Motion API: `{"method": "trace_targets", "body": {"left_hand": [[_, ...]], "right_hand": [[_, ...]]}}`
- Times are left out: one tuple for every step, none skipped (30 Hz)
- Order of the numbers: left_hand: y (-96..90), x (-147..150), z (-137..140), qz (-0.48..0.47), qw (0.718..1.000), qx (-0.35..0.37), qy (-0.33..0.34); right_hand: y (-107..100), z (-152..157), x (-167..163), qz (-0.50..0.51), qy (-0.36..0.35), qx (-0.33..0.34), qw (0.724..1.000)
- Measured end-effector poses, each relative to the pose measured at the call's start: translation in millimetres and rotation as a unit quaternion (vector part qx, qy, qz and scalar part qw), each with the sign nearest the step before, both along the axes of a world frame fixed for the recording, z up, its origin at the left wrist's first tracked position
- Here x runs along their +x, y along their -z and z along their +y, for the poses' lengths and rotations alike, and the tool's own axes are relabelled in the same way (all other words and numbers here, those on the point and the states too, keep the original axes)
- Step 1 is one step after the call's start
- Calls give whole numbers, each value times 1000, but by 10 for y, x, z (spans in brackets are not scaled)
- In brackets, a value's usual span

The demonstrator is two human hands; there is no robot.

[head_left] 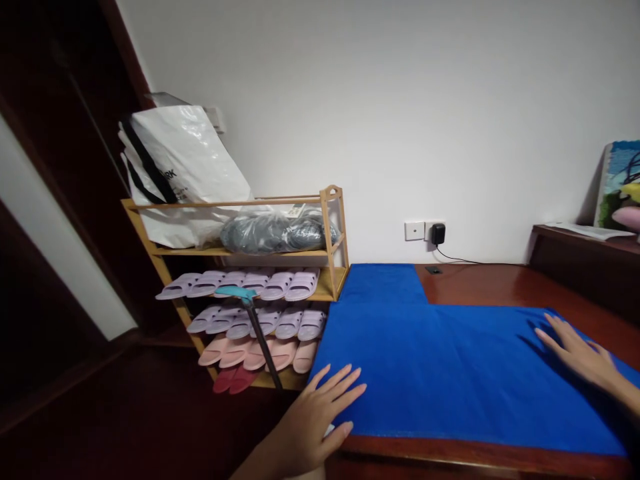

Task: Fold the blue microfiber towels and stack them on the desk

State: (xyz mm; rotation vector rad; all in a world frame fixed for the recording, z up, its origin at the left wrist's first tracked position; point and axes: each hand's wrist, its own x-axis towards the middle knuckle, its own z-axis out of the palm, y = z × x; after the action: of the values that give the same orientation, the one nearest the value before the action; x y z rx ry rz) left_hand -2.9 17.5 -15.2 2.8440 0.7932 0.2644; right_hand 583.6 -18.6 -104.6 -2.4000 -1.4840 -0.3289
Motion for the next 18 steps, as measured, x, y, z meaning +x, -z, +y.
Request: {"method": "trace_targets", "body": {"left_hand": [[8, 2, 3, -3, 1000, 3, 2], [17, 3, 8, -3, 1000, 5, 3], [28, 3, 15, 0, 1000, 6, 4], [40, 2, 23, 6, 1000, 7, 5], [54, 0, 32, 11, 1000, 9, 4], [68, -4, 40, 15, 1000, 12, 2], [82, -9, 48, 16, 1000, 18, 0], [94, -15, 54, 15, 1000, 24, 0], [103, -20, 57, 14, 999, 29, -1], [107, -25, 56, 14, 999, 32, -2], [106, -29, 52, 17, 999, 32, -4], [100, -30, 45, 21, 999, 29, -6], [91, -30, 36, 26, 999, 25, -9], [81, -29, 26, 29, 999, 22, -12], [72, -28, 16, 30, 999, 19, -14], [65, -28, 7, 29, 999, 17, -16], [61, -32, 1, 25, 999, 16, -17], [59, -41, -4, 21, 1000, 14, -18]], "right_hand": [[-96, 10, -213, 35, -16, -25, 999], [-188, 17, -465, 50, -57, -47, 996], [-264, 18, -736, 54, -96, -65, 992], [-320, 11, -1006, 54, -134, -72, 987], [-352, -4, -1255, 53, -163, -76, 982], [-362, -26, -1467, 55, -184, -84, 978], [-355, -53, -1634, 54, -196, -93, 975], [-340, -80, -1752, 52, -202, -100, 973], [-324, -107, -1828, 50, -203, -107, 972], [-316, -132, -1871, 48, -201, -112, 972], [-320, -155, -1894, 49, -198, -115, 972], [-337, -178, -1913, 51, -196, -114, 973], [-365, -205, -1939, 56, -194, -111, 973], [-398, -237, -1979, 59, -195, -102, 974], [-429, -278, -2035, 58, -201, -91, 974], [-451, -330, -2105, 51, -211, -75, 973], [-460, -394, -2182, 37, -226, -56, 972], [-453, -469, -2258, 19, -241, -36, 970]]}}
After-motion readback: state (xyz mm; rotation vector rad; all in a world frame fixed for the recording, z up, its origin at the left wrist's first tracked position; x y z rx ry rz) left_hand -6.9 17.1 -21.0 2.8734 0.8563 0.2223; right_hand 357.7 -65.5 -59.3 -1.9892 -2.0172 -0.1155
